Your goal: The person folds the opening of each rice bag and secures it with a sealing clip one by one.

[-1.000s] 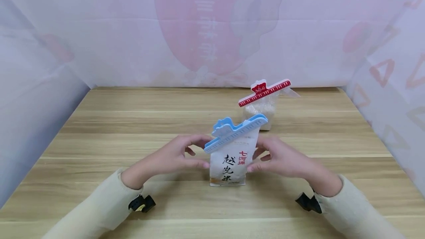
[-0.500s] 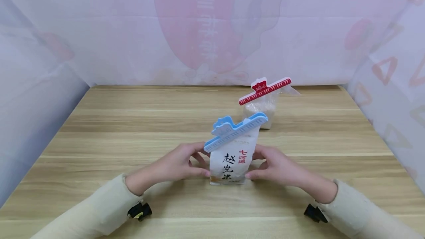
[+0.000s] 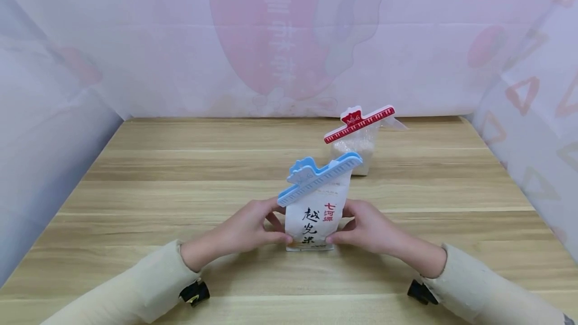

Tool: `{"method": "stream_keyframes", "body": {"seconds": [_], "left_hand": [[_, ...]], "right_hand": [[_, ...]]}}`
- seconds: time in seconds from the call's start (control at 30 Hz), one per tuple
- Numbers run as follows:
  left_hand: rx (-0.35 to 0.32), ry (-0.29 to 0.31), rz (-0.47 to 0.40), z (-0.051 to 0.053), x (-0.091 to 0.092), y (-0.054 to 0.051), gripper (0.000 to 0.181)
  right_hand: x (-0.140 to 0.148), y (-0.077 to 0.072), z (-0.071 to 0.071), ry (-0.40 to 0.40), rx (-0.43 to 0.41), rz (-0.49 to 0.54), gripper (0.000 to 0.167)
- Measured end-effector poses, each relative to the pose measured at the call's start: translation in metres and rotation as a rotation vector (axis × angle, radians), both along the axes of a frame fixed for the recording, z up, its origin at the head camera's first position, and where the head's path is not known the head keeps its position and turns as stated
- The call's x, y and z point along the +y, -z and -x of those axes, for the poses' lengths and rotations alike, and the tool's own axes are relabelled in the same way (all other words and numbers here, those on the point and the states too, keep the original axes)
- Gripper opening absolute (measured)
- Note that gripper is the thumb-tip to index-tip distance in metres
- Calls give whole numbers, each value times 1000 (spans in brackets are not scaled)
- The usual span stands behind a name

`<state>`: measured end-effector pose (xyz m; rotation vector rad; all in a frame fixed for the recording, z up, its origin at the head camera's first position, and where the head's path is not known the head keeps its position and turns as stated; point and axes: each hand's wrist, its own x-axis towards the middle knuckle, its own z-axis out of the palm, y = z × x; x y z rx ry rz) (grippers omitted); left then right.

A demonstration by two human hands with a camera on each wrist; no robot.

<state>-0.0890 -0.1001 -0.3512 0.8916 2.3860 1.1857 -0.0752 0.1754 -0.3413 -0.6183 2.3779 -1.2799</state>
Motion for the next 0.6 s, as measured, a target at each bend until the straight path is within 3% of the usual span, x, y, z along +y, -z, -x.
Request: {"method": "stream_keyframes", "body": {"seconds": [0.6], "left_hand": [[25, -2, -18, 6, -7, -4, 48]], "right_hand": [[-9, 0, 12, 20, 22, -56, 44]]}}
